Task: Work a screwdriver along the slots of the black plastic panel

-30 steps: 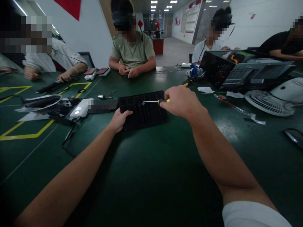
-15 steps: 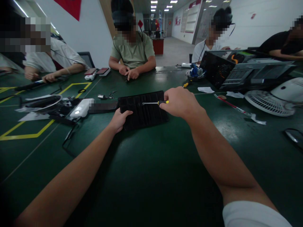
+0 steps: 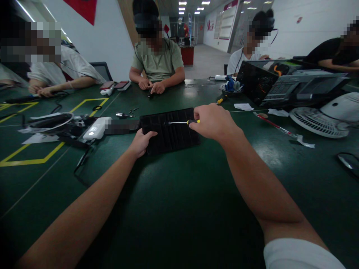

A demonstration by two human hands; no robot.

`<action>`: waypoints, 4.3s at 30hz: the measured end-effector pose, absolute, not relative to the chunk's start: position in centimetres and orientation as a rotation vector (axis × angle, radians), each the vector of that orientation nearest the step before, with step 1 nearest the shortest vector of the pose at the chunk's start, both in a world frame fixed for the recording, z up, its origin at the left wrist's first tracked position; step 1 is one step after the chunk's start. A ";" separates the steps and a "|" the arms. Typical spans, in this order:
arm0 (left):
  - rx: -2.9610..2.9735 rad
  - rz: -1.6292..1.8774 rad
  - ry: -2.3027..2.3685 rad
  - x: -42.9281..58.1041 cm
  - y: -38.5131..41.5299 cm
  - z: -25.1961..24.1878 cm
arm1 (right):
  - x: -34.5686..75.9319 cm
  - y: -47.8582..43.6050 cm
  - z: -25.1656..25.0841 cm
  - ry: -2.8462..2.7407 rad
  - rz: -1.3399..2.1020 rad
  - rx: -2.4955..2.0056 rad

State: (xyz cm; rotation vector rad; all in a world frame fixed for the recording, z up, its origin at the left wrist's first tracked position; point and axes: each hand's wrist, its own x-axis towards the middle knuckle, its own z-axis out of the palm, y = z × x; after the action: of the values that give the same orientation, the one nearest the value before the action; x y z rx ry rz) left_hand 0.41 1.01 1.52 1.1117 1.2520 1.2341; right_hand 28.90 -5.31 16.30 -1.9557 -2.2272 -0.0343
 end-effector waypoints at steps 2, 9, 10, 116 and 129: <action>1.113 1.234 1.248 0.4 1.0 1.5 | 28.9 -5.3 16.3 -2.236 -0.043 -1.959; 1.099 1.232 1.240 0.6 0.8 1.8 | 29.1 -5.1 16.1 -2.251 -0.100 -1.933; 1.099 1.233 1.237 0.6 0.8 1.8 | 29.1 -5.1 16.1 -2.253 -0.100 -1.939; 1.113 1.246 1.238 0.7 0.9 1.7 | 29.1 -4.9 16.0 -2.239 -0.067 -1.994; 1.129 1.236 1.236 0.6 0.8 1.8 | 29.3 -4.6 15.7 -2.240 -0.073 -1.973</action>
State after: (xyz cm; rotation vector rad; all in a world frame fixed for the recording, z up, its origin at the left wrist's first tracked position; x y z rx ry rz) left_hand 0.57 0.82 1.76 1.1294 1.2362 1.2359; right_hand 29.26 -4.63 15.67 -1.9726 -2.2401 -0.0726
